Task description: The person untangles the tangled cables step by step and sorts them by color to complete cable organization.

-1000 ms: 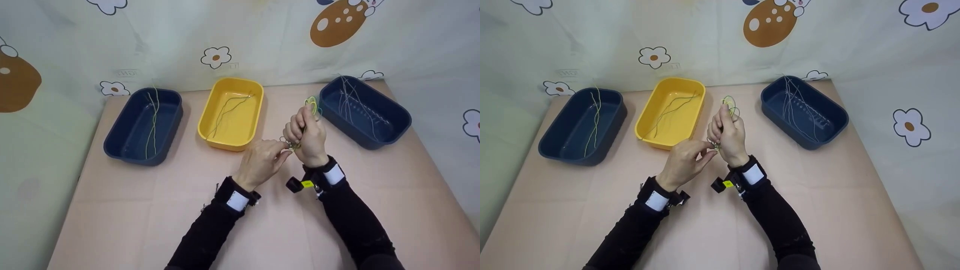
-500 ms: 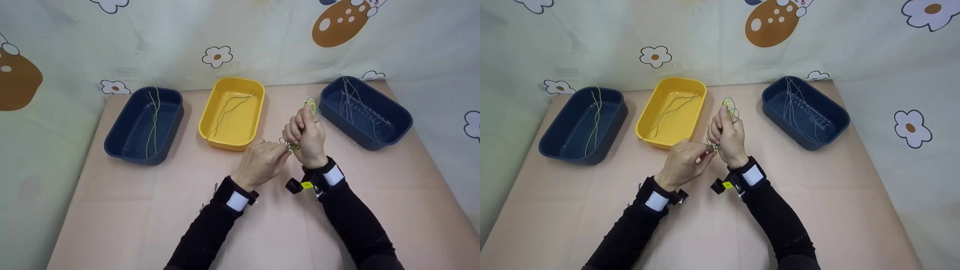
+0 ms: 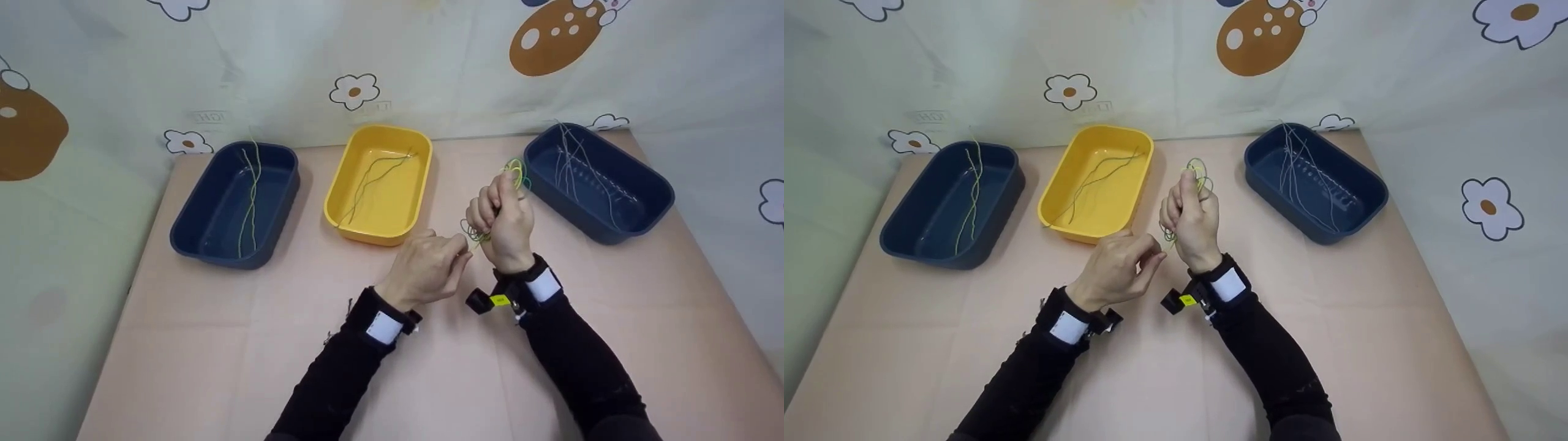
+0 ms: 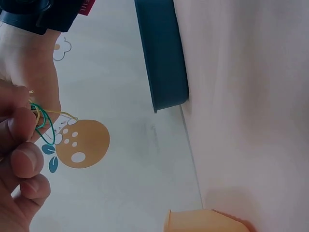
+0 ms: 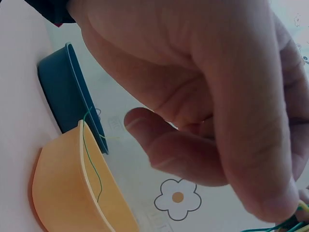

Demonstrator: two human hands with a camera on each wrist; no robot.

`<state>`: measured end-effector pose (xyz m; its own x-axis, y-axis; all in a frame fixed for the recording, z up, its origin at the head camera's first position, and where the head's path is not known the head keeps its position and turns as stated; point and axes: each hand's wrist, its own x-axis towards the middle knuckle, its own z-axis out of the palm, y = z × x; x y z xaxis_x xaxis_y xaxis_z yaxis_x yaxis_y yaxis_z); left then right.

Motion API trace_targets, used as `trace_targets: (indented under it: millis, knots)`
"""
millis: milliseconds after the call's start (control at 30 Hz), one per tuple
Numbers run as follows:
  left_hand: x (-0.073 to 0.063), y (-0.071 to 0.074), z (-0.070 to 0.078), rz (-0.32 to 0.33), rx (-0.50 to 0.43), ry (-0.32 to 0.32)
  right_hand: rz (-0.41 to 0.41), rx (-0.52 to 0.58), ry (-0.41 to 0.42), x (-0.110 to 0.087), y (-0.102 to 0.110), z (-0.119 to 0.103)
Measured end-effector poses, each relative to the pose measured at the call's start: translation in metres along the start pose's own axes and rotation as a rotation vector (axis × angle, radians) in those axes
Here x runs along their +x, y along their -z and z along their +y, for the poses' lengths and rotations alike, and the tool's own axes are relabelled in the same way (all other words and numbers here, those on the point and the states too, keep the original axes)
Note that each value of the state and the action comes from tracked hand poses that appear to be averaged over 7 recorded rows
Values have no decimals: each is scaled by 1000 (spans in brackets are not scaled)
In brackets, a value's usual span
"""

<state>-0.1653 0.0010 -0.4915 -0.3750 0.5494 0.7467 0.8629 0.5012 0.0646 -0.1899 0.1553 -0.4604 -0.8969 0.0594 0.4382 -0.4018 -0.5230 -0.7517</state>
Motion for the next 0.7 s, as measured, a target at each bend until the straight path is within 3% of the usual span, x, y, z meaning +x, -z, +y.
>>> trace_targets:
  millis: [433, 600, 700]
  knots:
    - [1, 7, -1, -110, -64, 18, 63, 11, 25, 5, 2, -11]
    - [1, 8, -1, -167, -105, 53, 93, 59, 28, 8, 2, -20]
    - [2, 7, 0, -167, -111, 71, 105, 105, 37, 9, 1, -25]
